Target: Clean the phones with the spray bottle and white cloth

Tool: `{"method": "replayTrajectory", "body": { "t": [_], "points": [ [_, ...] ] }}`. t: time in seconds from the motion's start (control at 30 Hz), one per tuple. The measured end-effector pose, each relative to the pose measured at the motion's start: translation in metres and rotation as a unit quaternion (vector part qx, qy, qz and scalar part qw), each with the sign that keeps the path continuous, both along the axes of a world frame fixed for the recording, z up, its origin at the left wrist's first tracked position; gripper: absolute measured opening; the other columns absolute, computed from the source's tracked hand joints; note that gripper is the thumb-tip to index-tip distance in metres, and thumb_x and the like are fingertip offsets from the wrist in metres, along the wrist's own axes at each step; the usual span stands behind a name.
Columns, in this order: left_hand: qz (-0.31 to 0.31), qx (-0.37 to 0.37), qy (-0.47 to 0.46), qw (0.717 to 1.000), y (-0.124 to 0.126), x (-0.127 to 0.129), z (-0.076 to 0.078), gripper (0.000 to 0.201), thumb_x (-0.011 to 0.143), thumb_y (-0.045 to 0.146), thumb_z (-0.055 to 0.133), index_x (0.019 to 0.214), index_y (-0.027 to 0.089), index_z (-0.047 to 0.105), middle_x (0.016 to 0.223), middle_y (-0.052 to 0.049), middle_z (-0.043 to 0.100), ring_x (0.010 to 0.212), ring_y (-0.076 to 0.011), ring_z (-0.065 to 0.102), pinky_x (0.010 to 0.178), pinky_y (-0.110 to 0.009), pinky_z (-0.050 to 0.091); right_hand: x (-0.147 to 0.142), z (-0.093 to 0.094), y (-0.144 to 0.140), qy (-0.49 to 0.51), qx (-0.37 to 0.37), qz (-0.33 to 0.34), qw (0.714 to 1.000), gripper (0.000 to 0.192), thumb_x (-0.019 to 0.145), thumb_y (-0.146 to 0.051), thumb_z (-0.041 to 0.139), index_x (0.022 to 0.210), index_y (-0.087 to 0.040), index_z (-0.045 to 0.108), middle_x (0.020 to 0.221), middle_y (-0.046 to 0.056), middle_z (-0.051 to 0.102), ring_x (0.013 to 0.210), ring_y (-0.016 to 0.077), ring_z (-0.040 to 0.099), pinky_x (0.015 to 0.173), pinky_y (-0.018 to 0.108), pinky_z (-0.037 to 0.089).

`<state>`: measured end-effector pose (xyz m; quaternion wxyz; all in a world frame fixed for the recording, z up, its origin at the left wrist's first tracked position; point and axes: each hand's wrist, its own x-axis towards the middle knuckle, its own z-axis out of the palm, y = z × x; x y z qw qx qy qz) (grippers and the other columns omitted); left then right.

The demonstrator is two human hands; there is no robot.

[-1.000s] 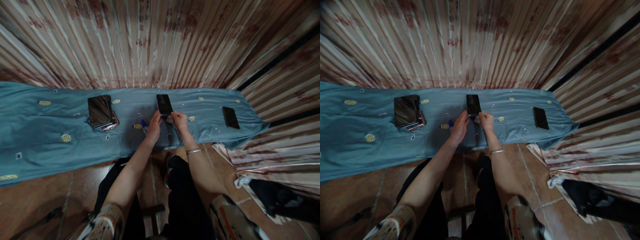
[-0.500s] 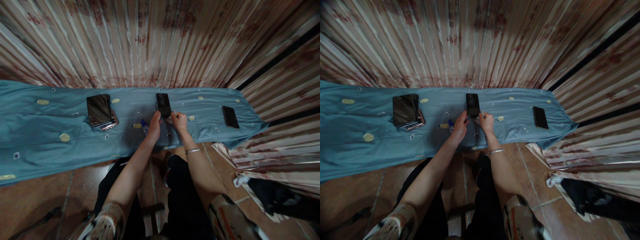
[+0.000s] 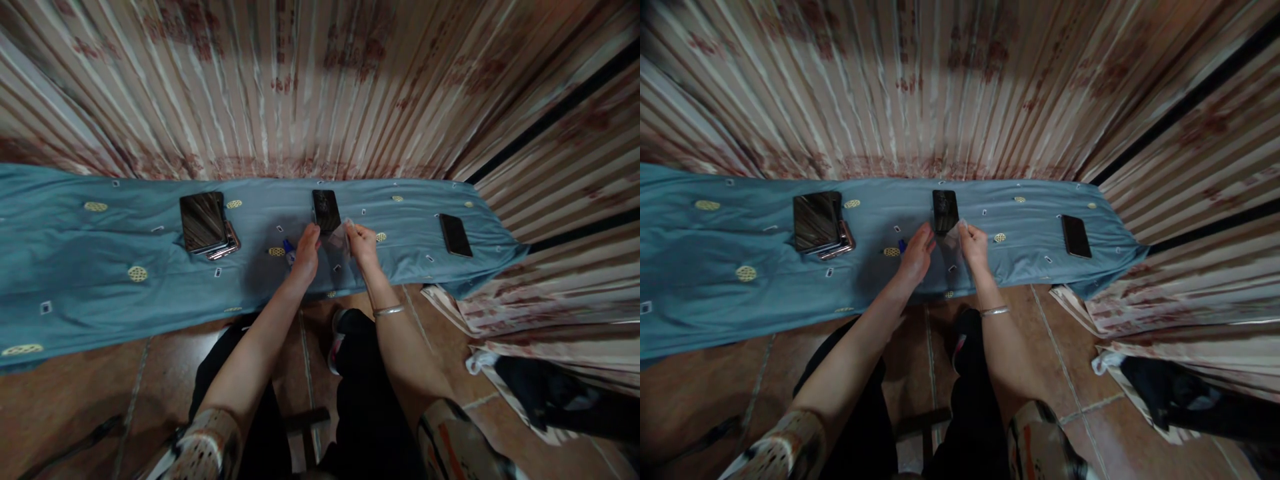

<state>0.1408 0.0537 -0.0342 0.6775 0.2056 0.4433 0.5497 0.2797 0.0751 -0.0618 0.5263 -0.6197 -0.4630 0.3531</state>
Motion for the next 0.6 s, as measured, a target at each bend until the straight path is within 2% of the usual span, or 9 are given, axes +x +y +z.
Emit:
{"method": "replayTrajectory", "body": {
  "t": [0.1,0.17,0.23,0.33,0.5,0.6],
  "points": [
    [0.001,-0.001,-0.045,0.999,-0.006,-0.009,0.003,0.028,0.093,0.021,0.061,0.12,0.02,0.067,0.143,-0.009,0.064,0.137,-0.0205,0.056,0.111,-0.033,0.044,-0.021,0.006,-0.006,0.118,0.006,0.0,0.993,0.053,0.065,-0.073,0.07,0.059,-0.023,0.053,0.054,-0.006,0.048,0.054,0.0105,0.041,0.05,0.024,0.033],
    [-0.015,0.011,-0.074,0.997,-0.01,-0.017,0.004,0.018,0.09,0.021,0.066,0.107,0.019,0.07,0.12,-0.007,0.075,0.121,-0.0193,0.067,0.102,-0.031,0.05,-0.036,0.011,-0.012,0.17,0.006,0.01,0.985,0.048,0.063,-0.067,0.074,0.061,-0.022,0.056,0.058,-0.005,0.055,0.057,0.0111,0.047,0.052,0.024,0.038],
    [-0.039,0.024,-0.093,0.995,-0.014,-0.025,0.003,0.006,0.087,0.022,0.07,0.092,0.018,0.071,0.096,-0.004,0.077,0.102,-0.0181,0.071,0.091,-0.028,0.054,-0.049,0.016,-0.018,0.189,-0.011,0.035,0.981,0.044,0.065,-0.064,0.075,0.067,-0.022,0.061,0.065,-0.003,0.062,0.062,0.0129,0.053,0.056,0.024,0.044],
    [-0.064,0.018,-0.1,0.993,-0.02,-0.04,0.002,0.008,0.085,0.023,0.073,0.08,0.017,0.072,0.077,-0.002,0.074,0.085,-0.0171,0.072,0.082,-0.027,0.055,-0.064,0.021,-0.029,0.174,-0.023,0.082,0.981,0.042,0.069,-0.063,0.073,0.072,-0.022,0.065,0.072,-0.001,0.066,0.068,0.0146,0.058,0.061,0.025,0.048],
    [-0.037,-0.012,-0.073,0.997,-0.028,-0.066,0.0,0.014,0.082,0.021,0.077,0.07,0.017,0.07,0.066,-0.001,0.071,0.077,-0.0184,0.073,0.079,-0.032,0.057,-0.086,0.023,-0.041,0.068,-0.005,0.146,0.987,0.044,0.08,-0.064,0.062,0.065,-0.022,0.06,0.063,-0.002,0.057,0.066,0.015,0.054,0.059,0.026,0.044],
    [-0.025,-0.012,-0.053,0.998,-0.034,-0.082,-0.003,0.017,0.079,0.022,0.079,0.068,0.016,0.069,0.062,-0.001,0.07,0.066,-0.0162,0.07,0.074,-0.031,0.057,-0.098,0.023,-0.045,-0.013,0.035,0.177,0.983,0.043,0.087,-0.061,0.056,0.069,-0.022,0.065,0.074,0.0,0.065,0.075,0.0173,0.061,0.069,0.028,0.048]
  ]
}}
